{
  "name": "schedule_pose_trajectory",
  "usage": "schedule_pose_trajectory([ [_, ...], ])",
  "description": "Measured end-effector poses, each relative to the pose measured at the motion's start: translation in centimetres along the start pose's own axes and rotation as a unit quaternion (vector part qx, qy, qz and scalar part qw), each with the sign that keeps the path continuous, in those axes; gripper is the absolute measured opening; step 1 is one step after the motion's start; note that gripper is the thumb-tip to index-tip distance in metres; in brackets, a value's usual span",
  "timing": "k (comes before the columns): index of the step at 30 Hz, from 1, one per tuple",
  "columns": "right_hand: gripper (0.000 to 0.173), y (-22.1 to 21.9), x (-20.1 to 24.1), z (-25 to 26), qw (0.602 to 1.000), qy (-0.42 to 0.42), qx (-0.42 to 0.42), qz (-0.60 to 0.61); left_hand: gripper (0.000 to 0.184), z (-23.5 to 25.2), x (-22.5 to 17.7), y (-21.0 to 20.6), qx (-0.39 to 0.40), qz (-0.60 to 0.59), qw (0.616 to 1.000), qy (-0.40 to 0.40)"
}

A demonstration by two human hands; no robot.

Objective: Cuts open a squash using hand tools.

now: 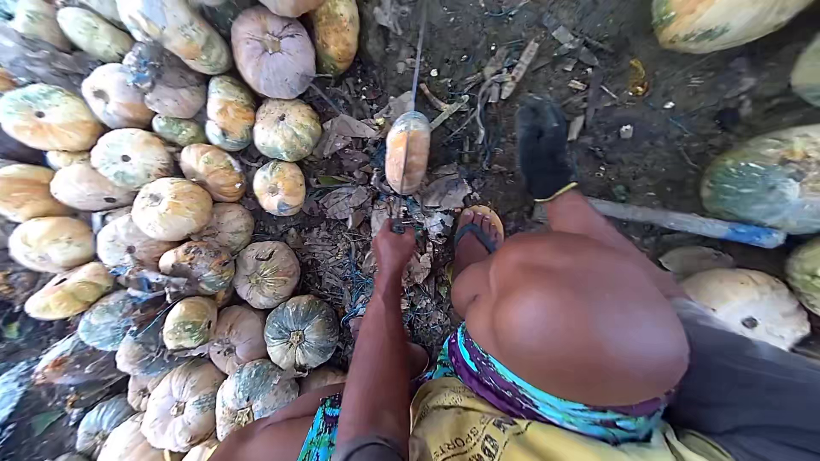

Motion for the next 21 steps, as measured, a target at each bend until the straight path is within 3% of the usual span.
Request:
schedule_pose_trajectory([
  [2, 0.049, 6.1, -5.2, -2.0, 0.991, -0.025, 0.039, -0.129, 0.031, 0.0, 0.0, 0.3, 0.013, -0.006, 1.000, 0.001],
  [5, 0.057, 11.2, -12.8, -6.6, 0.921, -0.144, 0.223, -0.285, 0.027, 0.4, -0.1, 0.2, -0.002, -0.007, 1.000, -0.004],
  [6, 0.061, 11.7, -14.6, -8.1, 0.885, -0.167, 0.276, -0.336, 0.026, 0.3, -0.2, 0.2, -0.010, 0.000, 1.000, -0.002],
  [8, 0.053, 11.4, -17.1, -10.4, 0.830, -0.183, 0.337, -0.405, 0.027, -0.3, -0.7, 0.3, -0.014, 0.026, 1.000, 0.011],
  [12, 0.036, 10.9, -17.0, -11.1, 0.802, -0.169, 0.374, -0.434, 0.028, -0.7, -1.9, 0.6, -0.005, 0.064, 0.998, 0.017],
  [14, 0.032, 11.6, -14.9, -11.1, 0.813, -0.139, 0.363, -0.432, 0.027, -0.2, -1.1, 0.6, -0.007, 0.045, 0.999, 0.017],
  [17, 0.042, 10.5, -13.6, -11.6, 0.888, -0.161, 0.296, -0.313, 0.027, 0.8, -0.1, 0.5, -0.015, 0.014, 1.000, 0.011],
  [21, 0.053, 7.4, -5.5, -9.0, 0.948, -0.174, 0.233, -0.128, 0.029, 0.4, -0.1, 0.1, -0.002, 0.025, 0.999, 0.032],
])
Point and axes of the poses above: each hand's wrist, its own z-axis towards the middle knuckle, its own y-axis out of the back of the hand, x = y × z, the point moved 8 cm from there along z, towards the middle knuckle, and after that the axes turned 3 degrees about -z, right-handed, at the moved point
